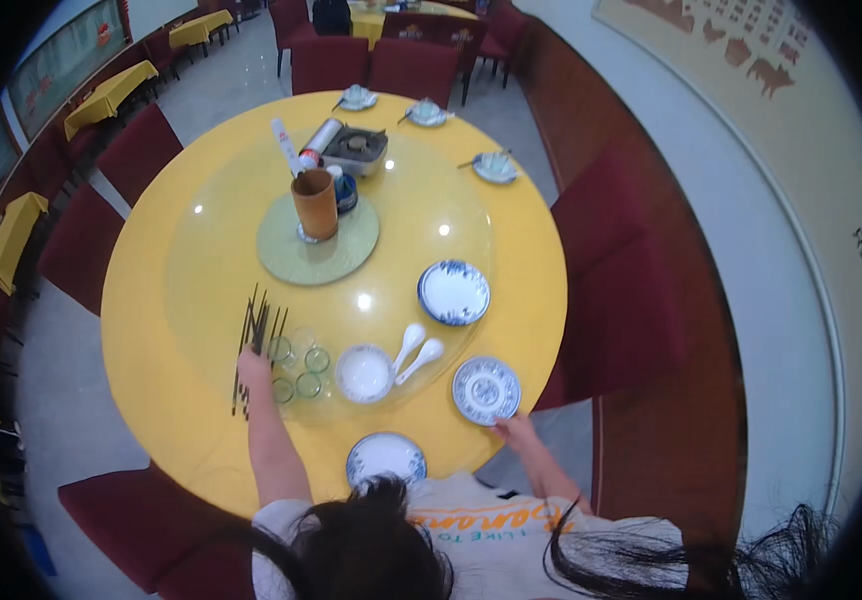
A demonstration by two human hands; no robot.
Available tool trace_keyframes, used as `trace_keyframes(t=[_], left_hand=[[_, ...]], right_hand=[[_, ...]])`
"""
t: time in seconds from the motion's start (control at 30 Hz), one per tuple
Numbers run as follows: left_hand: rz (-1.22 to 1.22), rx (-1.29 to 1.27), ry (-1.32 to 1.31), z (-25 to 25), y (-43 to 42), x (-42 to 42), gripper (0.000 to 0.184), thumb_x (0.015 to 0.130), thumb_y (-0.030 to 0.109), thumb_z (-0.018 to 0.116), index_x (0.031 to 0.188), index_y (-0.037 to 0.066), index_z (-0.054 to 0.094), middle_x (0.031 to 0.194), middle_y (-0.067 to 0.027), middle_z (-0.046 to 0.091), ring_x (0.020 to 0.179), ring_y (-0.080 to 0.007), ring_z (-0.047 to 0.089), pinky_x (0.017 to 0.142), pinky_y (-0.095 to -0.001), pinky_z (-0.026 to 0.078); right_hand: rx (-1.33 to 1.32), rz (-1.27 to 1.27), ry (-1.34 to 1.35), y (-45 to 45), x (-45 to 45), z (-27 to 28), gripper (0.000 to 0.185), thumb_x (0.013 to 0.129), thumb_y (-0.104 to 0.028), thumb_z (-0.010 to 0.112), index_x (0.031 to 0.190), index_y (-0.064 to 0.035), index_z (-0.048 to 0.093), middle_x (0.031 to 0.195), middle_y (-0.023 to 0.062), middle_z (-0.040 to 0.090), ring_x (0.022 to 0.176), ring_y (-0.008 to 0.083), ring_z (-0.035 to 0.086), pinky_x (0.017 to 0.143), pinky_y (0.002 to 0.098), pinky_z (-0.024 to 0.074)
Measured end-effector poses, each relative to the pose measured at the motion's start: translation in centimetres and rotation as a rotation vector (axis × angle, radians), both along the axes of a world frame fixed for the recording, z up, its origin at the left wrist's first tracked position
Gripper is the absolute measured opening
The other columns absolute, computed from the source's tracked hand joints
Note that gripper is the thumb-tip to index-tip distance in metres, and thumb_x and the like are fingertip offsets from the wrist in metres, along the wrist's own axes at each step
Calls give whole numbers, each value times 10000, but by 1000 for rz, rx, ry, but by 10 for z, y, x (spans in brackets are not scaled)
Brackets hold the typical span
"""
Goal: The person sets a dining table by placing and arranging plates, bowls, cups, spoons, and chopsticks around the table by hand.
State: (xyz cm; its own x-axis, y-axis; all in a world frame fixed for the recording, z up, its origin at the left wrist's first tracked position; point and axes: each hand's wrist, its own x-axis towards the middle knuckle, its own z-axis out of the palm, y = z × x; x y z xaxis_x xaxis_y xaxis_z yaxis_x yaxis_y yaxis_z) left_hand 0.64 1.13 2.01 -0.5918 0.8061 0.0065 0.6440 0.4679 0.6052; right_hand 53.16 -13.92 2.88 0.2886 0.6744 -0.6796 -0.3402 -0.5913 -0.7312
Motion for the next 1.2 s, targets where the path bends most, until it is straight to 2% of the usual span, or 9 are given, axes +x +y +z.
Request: trace_keyframes(t=[0.2,0.37,0.5,0.63,0.73,0.87,0.97,1.0,1.2], left_hand=[[38,188,-119,27,-21,9,282,747,94,602,1012,6,567,844,-141,595,815,-280,573,729,-355,447],[142,470,-96,46,-127,53,479,771,113,585,1199,-13,412,1115,-185,461,1022,-328,459,864,-377,380],[305,167,149,-1,-248,126,552,749,154,604,1225,-3,374,1110,-209,444,1025,-386,429,893,-455,345],[319,-126,-205,-13,-307,210,435,745,168,612,1116,-3,462,1062,-214,482,992,-368,478,853,-433,390],[417,122,-429,-41,-302,252,377,747,142,607,1062,-21,481,1027,-220,511,948,-340,530,831,-400,416],[547,26,-431,-57,-297,261,356,763,71,582,1076,-4,429,1001,-206,536,890,-296,576,758,-379,474],[780,366,-908,-2,-274,290,368,788,37,541,1113,31,368,958,-203,543,841,-275,585,628,-349,524],[799,442,-943,8,-269,298,379,799,11,508,1131,53,330,922,-203,543,770,-259,595,523,-302,532],[724,506,-802,37,-261,332,370,804,18,492,1136,44,329,923,-216,540,745,-245,594,565,-321,533]], right_hand=[[-38,27,134,8,24,28,327,751,28,576,1061,-28,492,944,89,590,803,187,599,680,259,524],[151,190,111,62,28,85,352,759,20,566,1095,-38,482,969,80,577,829,161,590,683,279,513],[246,258,41,148,14,91,324,763,20,552,1077,-31,489,967,75,573,793,171,593,659,273,514],[237,311,20,213,4,73,312,747,25,550,1052,-6,490,944,98,572,796,199,590,675,281,517],[212,362,52,252,7,50,302,738,27,554,1034,0,499,919,107,577,776,205,594,660,284,520],[190,486,36,279,12,26,291,729,39,560,1014,2,514,864,107,587,705,197,602,611,281,527],[173,519,38,288,15,19,296,723,46,565,1011,1,519,838,104,592,658,187,603,575,270,531],[169,516,19,290,14,20,279,731,33,574,1003,4,524,830,106,593,651,183,607,547,264,535],[229,728,-161,296,14,32,263,731,-13,613,978,17,525,816,132,602,639,172,623,495,264,529]])
